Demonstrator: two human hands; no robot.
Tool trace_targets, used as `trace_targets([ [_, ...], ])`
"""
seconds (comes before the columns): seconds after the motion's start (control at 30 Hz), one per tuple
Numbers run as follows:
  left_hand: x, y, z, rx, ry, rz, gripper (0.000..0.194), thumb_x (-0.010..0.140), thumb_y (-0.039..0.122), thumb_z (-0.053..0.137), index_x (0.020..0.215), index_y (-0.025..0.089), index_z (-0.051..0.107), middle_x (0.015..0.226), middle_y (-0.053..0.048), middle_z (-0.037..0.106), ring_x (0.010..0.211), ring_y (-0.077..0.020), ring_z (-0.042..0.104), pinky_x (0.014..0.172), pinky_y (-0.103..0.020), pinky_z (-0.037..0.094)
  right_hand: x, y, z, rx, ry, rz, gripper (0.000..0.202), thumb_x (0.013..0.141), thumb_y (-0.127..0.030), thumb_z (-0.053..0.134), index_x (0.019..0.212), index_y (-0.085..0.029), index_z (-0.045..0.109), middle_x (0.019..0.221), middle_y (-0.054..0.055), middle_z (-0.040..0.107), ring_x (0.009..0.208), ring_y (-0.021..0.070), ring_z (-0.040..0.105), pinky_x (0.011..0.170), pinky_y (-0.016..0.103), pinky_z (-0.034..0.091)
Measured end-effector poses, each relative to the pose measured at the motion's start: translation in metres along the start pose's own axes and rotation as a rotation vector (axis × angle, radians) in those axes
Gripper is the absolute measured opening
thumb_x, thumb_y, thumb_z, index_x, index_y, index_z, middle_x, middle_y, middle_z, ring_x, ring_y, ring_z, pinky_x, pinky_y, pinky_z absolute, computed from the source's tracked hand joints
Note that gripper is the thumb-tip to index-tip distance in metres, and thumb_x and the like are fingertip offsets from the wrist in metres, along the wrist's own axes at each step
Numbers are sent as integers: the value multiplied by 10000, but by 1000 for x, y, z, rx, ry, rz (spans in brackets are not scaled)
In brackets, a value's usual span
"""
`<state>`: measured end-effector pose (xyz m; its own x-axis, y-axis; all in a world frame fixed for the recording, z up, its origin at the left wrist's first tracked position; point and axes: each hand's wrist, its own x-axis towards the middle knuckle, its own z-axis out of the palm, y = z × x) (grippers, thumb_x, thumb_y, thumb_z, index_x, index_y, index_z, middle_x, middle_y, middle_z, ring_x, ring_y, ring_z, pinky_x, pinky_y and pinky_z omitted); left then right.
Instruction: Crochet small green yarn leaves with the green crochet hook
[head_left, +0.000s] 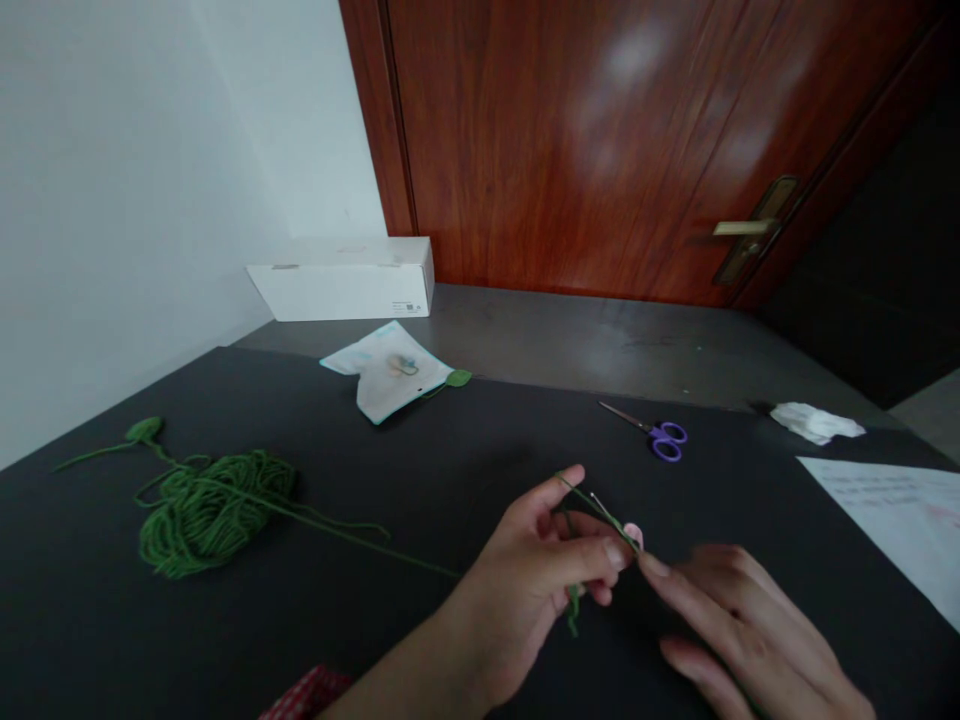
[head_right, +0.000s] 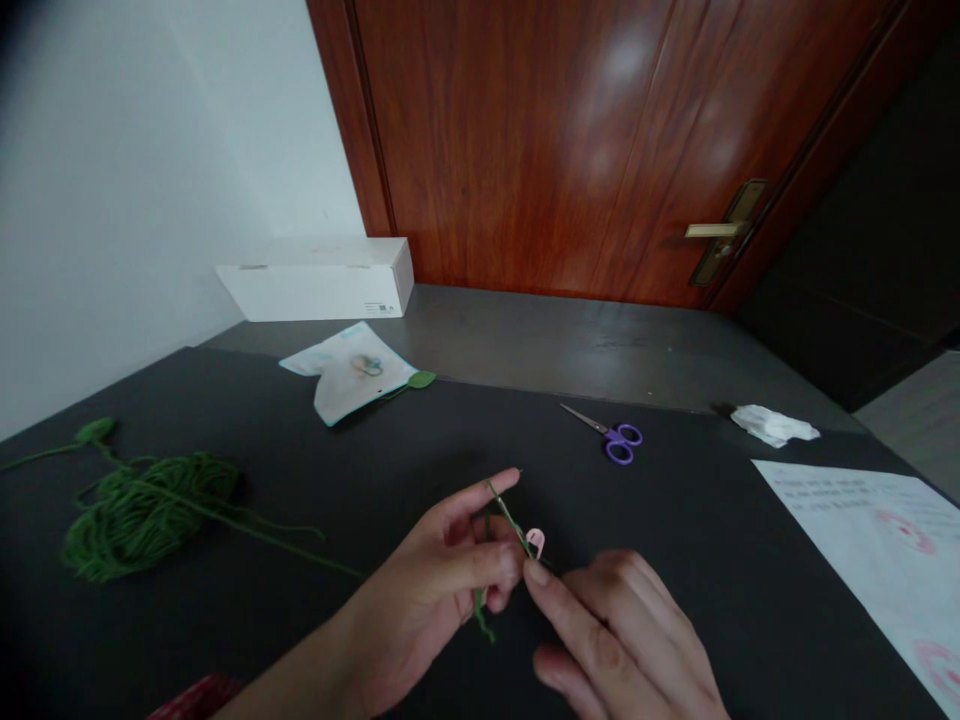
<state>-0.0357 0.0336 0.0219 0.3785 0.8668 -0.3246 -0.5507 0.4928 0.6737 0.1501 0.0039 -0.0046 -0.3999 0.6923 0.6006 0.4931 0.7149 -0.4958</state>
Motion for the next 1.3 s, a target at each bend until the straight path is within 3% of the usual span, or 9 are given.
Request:
trace_targets([
  [0.13,-1,2,1,-22,-37,-13,847,637,64,767,1371,59,343,709,-11,660,571,-93,532,555,-251,360,3,6,-7,417,29,317,328,884,-423,553,1186,-346,656,896,57,729,748,231,672,612,293,546],
  [0.27,2,-2,-2,22,-25,-37,869,659,46,748,1395,45,287,727,-9,640,599,-103,538,584,-268,373,13,4,-2,873,135,681,347,896,-472,495,948,-246,753,725,68,710,601,176,600,552,260,526],
  [0.37,3,-4,-5,69,-10,-45,865,657,57,750,1396,57,300,739,-2,626,636,-118,547,623,-289,382,21,4,-1,1068,162,921,404,868,-515,520,811,-184,745,615,53,654,515,128,510,525,227,492],
  [0.47,3,-5,-5,106,-14,-62,854,645,56,746,1389,71,327,763,-7,636,653,-122,555,660,-298,377,25,6,-1,1170,191,1059,400,847,-518,556,750,-164,716,559,21,598,463,88,431,499,191,442],
  [0.8,4,-5,-3,132,-29,-131,882,612,14,736,1396,82,337,765,-3,640,654,-122,573,648,-281,398,28,15,-3,1214,191,1153,391,855,-492,561,691,-158,679,476,-8,524,437,76,367,451,180,348],
  [1.1,4,-5,-3,164,-59,-150,893,627,-29,711,1410,66,292,793,-17,644,707,-128,587,665,-276,414,22,13,-12,1040,148,1096,473,893,-528,472,657,-169,672,456,2,541,435,95,386,456,221,329],
  [1.3,3,-4,-2,182,-58,-155,895,617,-44,709,1406,71,303,800,-15,646,700,-116,575,671,-274,408,22,13,-11,1053,172,1102,439,889,-509,494,671,-173,673,455,-3,544,423,92,383,447,218,327],
])
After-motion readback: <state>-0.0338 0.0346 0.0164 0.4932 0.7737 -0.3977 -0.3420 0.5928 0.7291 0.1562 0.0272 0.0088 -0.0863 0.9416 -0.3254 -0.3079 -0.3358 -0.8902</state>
